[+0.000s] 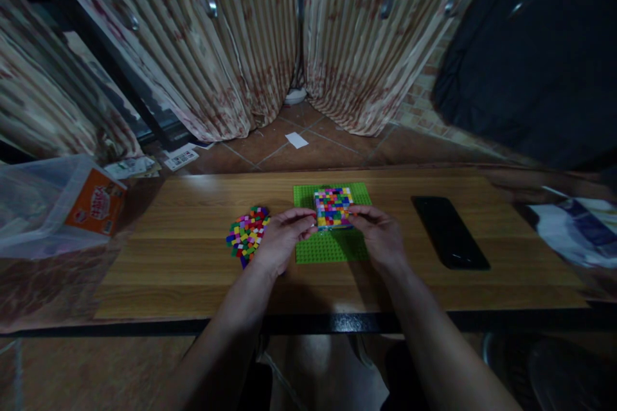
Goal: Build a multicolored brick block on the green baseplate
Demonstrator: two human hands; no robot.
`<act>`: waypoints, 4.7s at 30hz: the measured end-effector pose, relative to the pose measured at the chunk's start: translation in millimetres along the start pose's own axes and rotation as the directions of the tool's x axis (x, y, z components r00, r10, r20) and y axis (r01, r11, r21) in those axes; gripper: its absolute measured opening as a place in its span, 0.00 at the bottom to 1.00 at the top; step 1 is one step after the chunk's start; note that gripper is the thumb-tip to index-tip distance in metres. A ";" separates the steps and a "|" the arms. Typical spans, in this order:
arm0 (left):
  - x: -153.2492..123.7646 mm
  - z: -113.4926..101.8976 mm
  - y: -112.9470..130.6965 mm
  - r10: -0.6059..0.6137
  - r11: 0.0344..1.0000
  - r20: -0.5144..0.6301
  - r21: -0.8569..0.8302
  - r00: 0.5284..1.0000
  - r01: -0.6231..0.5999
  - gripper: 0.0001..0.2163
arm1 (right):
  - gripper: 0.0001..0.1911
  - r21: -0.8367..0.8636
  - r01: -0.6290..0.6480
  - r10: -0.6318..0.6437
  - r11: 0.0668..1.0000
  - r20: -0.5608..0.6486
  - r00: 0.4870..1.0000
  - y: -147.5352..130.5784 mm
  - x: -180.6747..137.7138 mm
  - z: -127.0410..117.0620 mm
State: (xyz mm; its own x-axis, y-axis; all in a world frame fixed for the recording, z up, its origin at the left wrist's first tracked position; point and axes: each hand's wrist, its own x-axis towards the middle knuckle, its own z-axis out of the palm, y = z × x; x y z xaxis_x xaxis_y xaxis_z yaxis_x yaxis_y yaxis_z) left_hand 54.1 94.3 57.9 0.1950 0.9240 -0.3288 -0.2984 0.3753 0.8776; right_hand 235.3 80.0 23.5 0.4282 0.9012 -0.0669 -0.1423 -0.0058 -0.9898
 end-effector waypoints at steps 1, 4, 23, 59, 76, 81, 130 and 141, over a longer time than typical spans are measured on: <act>-0.2 0.6 -0.5 -0.001 1.000 0.006 0.000 1.000 0.001 0.09 | 0.11 -0.010 0.007 -0.008 1.000 -0.007 1.000 0.1 -0.2 0.3; -0.9 2.3 -2.0 -0.003 1.000 0.016 0.001 1.000 0.003 0.09 | 0.10 -0.064 0.046 -0.047 0.997 -0.016 0.999 0.3 -1.0 1.1; 0.8 4.9 -9.4 0.181 0.966 0.026 0.186 0.983 -0.182 0.09 | 0.08 -0.363 0.515 -0.471 0.777 0.208 0.857 -12.5 -19.9 6.8; -12.8 13.5 -4.4 0.033 0.998 0.089 -0.063 0.995 -0.028 0.08 | 0.10 -0.263 0.601 -0.502 0.755 0.358 0.787 -16.7 -28.7 23.5; -9.7 5.5 1.2 -0.038 0.993 0.122 -0.109 0.992 0.052 0.15 | 0.09 -0.242 0.606 -0.492 0.758 0.398 0.774 -21.9 -25.0 20.5; -11.0 6.4 3.7 -0.046 0.996 0.122 -0.066 0.991 0.055 0.13 | 0.06 -0.230 0.586 -0.467 0.777 0.413 0.782 -22.8 -22.7 17.1; -1.8 2.0 2.8 0.018 0.995 -0.090 0.102 0.996 -0.009 0.04 | 0.07 -0.419 0.318 -0.330 0.851 0.045 0.943 3.0 -7.3 17.6; -1.4 2.6 0.7 0.032 0.991 -0.090 0.131 0.995 -0.020 0.05 | 0.13 -0.447 0.320 -0.346 0.835 0.024 0.938 0.8 -10.3 24.3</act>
State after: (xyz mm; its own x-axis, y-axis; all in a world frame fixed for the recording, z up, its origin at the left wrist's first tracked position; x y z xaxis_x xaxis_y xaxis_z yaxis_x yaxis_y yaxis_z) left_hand 56.1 93.1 59.9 0.1009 0.9383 -0.3308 -0.1770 0.3441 0.9221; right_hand 209.1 81.3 26.5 0.4295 0.8576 0.2830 0.4171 0.0896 -0.9044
